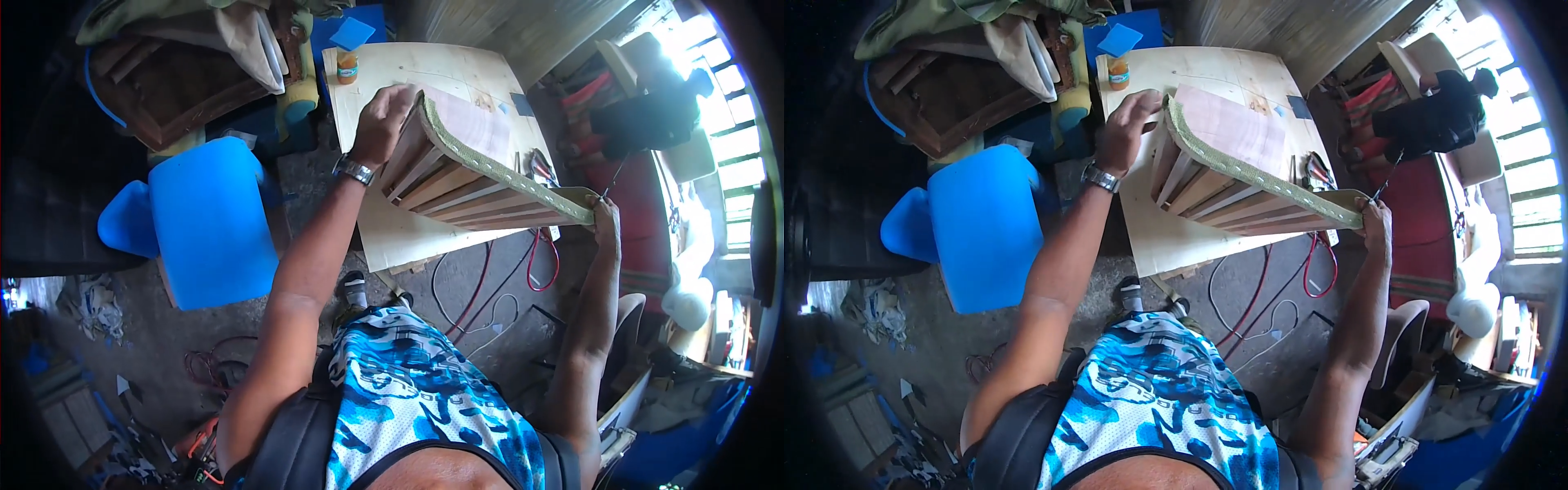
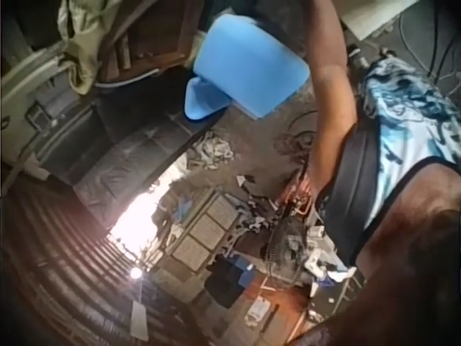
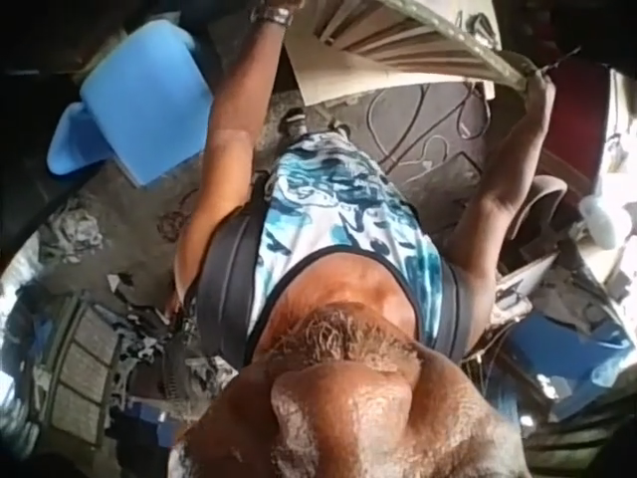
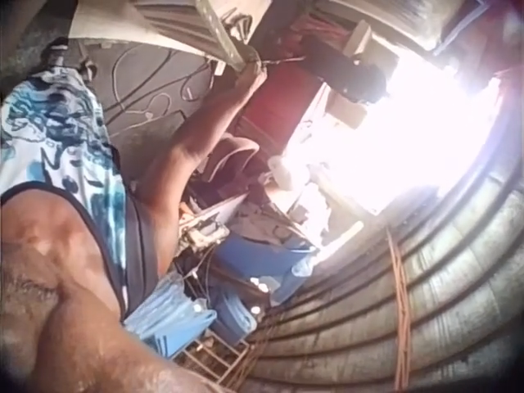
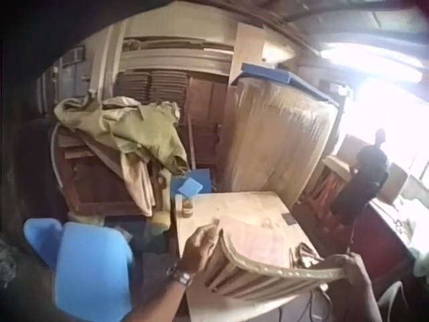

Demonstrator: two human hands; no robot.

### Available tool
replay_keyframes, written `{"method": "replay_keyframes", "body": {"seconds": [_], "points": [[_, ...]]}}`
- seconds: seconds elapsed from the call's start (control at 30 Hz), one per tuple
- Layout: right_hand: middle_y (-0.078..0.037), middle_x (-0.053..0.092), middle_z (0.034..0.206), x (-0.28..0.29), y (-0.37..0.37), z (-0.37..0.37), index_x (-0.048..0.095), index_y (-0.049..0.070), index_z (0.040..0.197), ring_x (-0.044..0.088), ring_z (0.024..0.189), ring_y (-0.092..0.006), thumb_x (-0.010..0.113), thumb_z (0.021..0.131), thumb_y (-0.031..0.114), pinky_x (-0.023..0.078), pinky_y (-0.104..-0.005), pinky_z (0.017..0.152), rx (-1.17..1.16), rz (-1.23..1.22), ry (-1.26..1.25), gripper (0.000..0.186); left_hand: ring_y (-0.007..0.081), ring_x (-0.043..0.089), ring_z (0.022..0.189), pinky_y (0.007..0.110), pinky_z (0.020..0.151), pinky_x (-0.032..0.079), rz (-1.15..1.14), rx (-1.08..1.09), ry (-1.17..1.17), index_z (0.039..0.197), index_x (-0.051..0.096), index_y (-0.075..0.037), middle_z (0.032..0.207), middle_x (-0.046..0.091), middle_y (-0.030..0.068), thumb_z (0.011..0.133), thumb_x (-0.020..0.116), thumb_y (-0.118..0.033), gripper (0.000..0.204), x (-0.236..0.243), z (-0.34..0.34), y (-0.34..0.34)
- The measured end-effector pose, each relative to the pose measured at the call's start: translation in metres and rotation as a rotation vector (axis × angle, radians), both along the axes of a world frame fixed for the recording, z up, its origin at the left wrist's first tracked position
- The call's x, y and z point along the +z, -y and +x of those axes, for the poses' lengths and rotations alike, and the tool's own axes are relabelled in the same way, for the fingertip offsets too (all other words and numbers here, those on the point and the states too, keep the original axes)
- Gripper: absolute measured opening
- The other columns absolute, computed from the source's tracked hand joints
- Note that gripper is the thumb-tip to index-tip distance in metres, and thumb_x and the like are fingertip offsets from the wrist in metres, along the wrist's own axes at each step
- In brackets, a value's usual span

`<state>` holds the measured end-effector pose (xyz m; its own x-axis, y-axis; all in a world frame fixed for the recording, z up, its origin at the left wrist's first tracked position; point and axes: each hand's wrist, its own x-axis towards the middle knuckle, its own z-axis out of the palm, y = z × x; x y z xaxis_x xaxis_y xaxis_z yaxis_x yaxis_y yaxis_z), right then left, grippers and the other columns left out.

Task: Applying foam padding to a chair frame using a pneumatic staple gun and trimming excess material with scissors.

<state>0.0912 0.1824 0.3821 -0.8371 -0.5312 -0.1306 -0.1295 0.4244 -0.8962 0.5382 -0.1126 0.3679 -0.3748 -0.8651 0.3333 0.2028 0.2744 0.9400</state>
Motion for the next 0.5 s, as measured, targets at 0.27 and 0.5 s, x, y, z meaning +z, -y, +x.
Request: {"method": "replay_keyframes", "body": {"seconds": [0.27,0.5], "points": [[-0.008,0.071,0.102,0.033,-0.016,0.043,0.066,0.006,0.123,0.071,0.084,-0.0195,0.065,0.097,0.044,0.061,-0.0397,0.07,0.079,0.14,-0.069,0.046,0.0244,0.073,0.07,0.037,0.068,0.054,-0.295,0.439,0.437,0.09,0.078,-0.003,0.078,0.075,0.0141,0.091,0.075,-0.036,0.033,0.047,-0.017,-0.002],[-0.006,0.07,0.101,0.066,-0.052,0.051,0.067,0.009,0.123,0.068,0.084,-0.0163,0.065,0.101,0.054,0.057,-0.0359,0.068,0.112,-0.137,0.061,0.05,0.0282,0.065,0.064,0.041,0.062,0.047,-0.111,0.436,0.213,0.083,0.072,0.004,0.071,0.066,0.0223,0.099,0.067,-0.035,0.042,0.054,0.068,-0.019]]}}
